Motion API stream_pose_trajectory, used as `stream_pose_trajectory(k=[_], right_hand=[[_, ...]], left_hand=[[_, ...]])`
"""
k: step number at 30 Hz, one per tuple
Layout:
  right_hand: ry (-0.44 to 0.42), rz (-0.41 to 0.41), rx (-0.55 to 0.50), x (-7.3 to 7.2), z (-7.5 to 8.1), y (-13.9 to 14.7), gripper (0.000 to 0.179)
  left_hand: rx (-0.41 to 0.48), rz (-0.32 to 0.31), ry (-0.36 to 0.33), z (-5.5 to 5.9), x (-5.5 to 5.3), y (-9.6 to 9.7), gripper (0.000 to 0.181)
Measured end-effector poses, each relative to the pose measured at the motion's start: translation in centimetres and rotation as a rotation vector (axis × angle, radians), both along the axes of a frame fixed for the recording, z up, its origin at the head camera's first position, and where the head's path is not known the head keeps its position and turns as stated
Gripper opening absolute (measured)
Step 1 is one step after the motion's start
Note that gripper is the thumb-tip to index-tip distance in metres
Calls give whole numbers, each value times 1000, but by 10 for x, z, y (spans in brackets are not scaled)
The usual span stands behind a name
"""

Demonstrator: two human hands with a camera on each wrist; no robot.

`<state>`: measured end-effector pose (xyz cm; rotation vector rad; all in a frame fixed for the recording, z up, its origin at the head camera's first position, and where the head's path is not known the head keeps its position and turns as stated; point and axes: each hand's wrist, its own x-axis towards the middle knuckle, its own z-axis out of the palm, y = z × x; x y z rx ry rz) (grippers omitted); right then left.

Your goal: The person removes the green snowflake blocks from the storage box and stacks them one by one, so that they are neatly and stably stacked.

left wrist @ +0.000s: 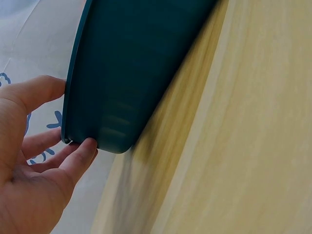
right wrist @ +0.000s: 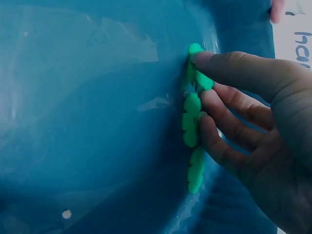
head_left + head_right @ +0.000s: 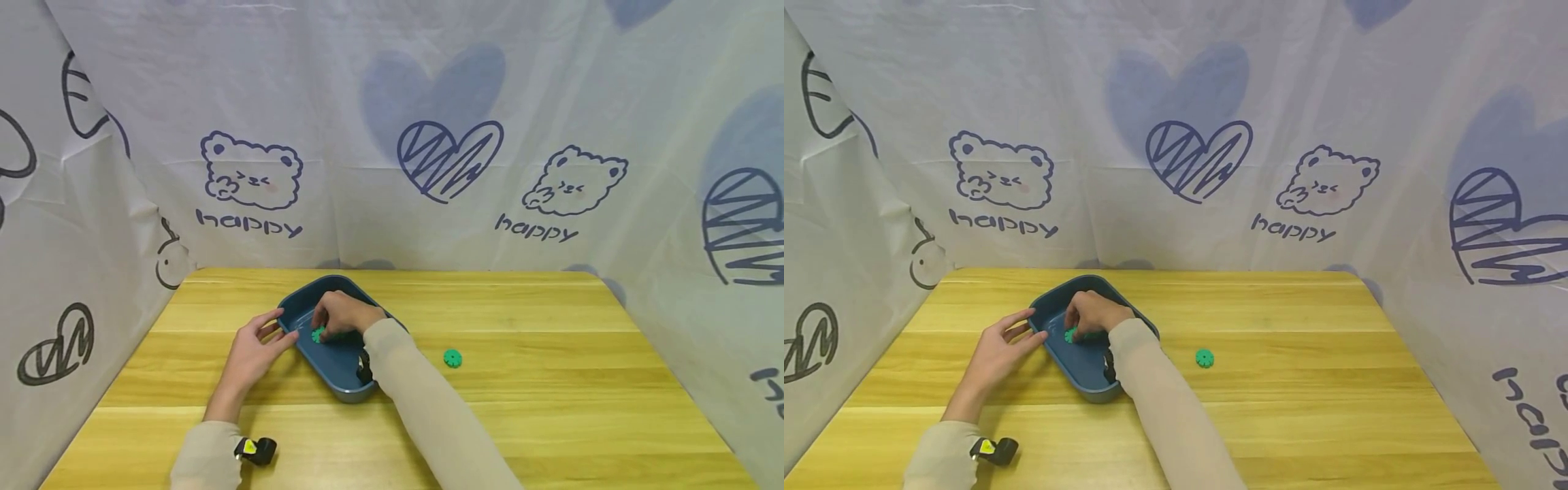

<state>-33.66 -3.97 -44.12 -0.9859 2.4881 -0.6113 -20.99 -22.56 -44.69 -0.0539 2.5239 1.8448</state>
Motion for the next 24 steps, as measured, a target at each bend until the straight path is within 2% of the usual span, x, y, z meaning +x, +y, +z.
stream_pose_trajectory(k=[15, 24], right_hand=[[17, 24, 44, 1, 1, 2, 19], [27, 40, 8, -2, 3, 5, 16]], left_hand=[[7, 3, 14, -4, 0, 0, 68], [2, 1, 21, -3, 0, -1, 69]])
